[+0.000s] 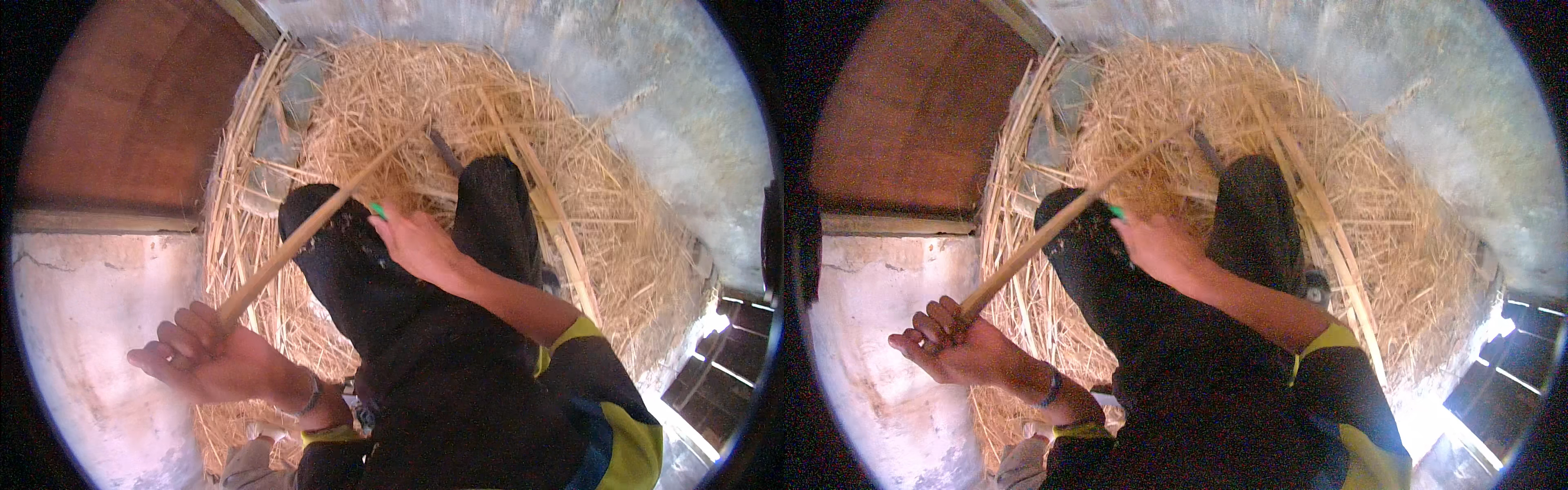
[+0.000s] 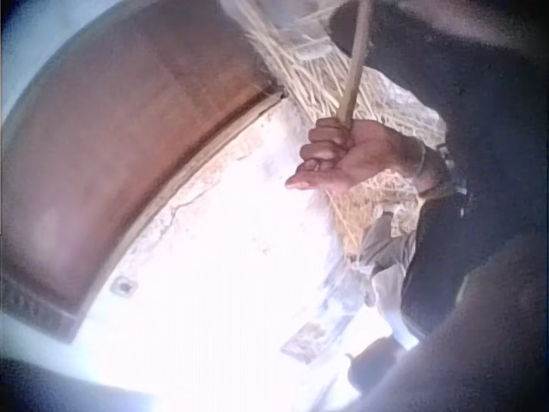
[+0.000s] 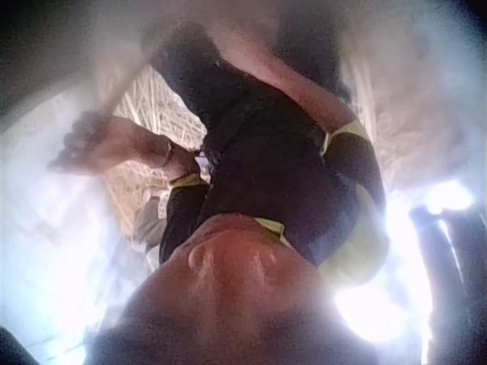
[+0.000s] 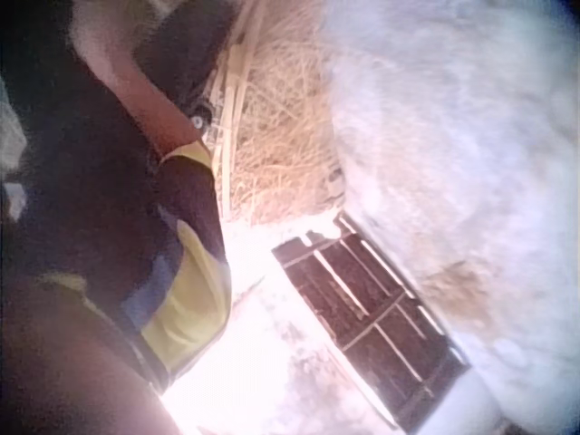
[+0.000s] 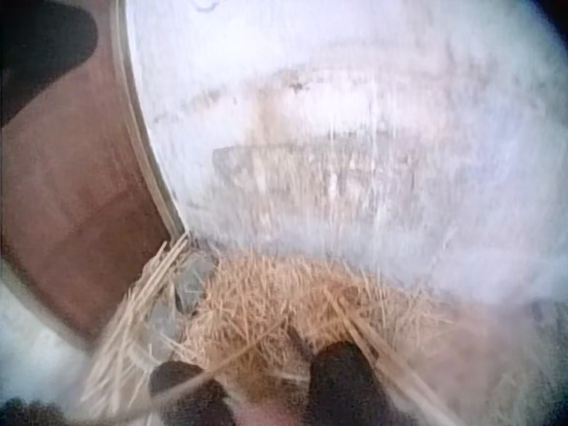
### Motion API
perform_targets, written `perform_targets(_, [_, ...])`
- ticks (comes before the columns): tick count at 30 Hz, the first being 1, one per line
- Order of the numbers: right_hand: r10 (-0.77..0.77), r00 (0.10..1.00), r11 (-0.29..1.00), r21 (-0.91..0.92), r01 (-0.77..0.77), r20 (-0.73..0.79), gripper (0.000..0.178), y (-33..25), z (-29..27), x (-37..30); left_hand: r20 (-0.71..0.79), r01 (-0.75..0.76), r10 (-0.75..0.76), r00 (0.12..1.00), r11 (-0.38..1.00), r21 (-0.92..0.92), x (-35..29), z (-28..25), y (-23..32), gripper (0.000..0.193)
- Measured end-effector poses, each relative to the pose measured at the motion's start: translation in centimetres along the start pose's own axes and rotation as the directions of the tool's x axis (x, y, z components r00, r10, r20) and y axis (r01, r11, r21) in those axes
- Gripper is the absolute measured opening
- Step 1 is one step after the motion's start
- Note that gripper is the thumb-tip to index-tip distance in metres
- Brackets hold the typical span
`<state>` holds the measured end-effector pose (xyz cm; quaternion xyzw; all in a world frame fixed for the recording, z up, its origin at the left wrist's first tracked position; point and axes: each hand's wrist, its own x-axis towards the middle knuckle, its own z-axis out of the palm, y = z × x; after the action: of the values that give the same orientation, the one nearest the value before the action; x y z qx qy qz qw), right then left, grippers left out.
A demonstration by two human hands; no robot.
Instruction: The person sits on a straw-covered floor and uses a green-handled knife to shave thin strips from a long piece of bamboo. They hold the bamboo with their left hand and repeatedly scrape the surface with the knife in their right hand, creating wood shavings.
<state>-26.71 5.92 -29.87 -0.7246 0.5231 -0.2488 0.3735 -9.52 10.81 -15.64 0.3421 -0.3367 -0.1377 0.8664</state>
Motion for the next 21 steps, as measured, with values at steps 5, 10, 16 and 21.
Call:
perform_targets(5, [0.086,0.995,0.996,0.008,-0.087,0.053,0.027,0.4,2.2,0.0,-0.051,0.013,-0.012,0.999,1.0,0.025,-0.5,1.0,0.1,0.034])
perform_targets(10, [-0.09,0.989,0.989,-0.126,0.076,-0.114,0.028,4.9,0.8,1.3,-0.101,0.004,0.003,0.995,0.998,0.068,-0.2,1.2,-0.3,0.034])
perform_targets(16, [-0.183,0.967,0.982,-0.069,0.174,-0.178,0.029,0.6,1.6,0.9,-0.006,-0.036,0.037,0.999,0.994,0.105,-0.2,1.8,-0.1,0.035])
perform_targets(21, [0.017,0.999,0.997,-0.07,-0.019,-0.033,0.026,-1.2,1.0,2.2,-0.076,-0.003,0.008,0.997,0.997,0.077,1.3,1.1,-0.8,0.035])
